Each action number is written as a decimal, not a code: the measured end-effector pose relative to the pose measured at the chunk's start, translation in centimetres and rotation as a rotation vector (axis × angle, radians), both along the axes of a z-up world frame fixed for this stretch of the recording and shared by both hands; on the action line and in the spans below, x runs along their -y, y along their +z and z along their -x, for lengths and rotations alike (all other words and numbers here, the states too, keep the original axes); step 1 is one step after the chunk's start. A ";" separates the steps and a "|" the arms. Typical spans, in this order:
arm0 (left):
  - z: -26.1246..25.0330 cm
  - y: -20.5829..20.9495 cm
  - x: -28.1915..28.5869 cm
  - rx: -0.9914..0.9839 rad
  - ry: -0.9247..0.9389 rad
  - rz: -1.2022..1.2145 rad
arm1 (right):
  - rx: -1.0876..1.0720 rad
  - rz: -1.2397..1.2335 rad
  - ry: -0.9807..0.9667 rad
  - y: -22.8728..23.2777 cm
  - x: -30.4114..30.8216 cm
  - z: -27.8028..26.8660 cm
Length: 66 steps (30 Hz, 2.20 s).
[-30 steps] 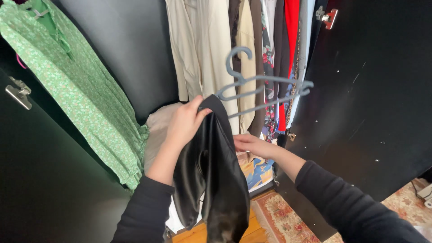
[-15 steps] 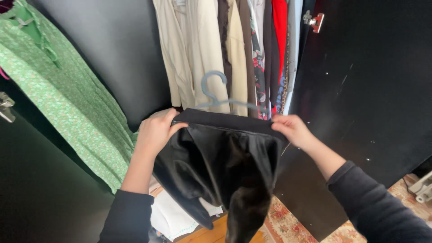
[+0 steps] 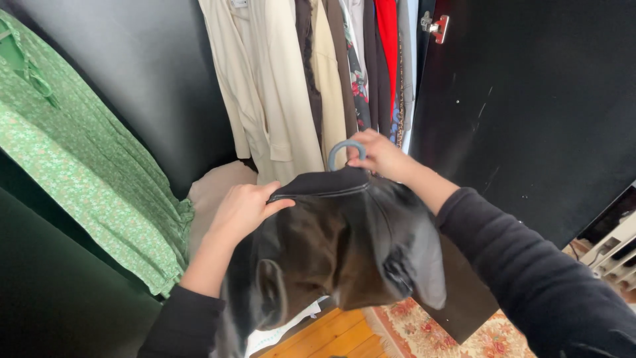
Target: The person picks up clothes from a bed, places them on hangers, and hangs them in a closet. Items handled include a brown fur coat, a cream-colored jacket, and a black leather jacket. The person also zips the leather jacket after hanging it.
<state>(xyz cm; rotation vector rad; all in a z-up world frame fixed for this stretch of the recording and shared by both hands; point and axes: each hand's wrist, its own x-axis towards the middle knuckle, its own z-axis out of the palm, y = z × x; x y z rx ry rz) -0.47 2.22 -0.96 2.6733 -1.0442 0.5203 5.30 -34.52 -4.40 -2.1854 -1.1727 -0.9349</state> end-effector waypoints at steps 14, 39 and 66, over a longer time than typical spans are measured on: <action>-0.8 -14.1 9.1 -0.681 0.014 0.704 | -0.888 -0.285 -0.464 -0.5 -1.4 8.8; 4.1 -7.7 22.4 -0.116 -0.385 0.412 | -0.794 -0.210 -0.477 6.9 9.1 29.0; 5.0 5.5 2.9 -0.101 0.069 0.430 | -0.213 -0.045 -0.748 5.8 -1.7 14.9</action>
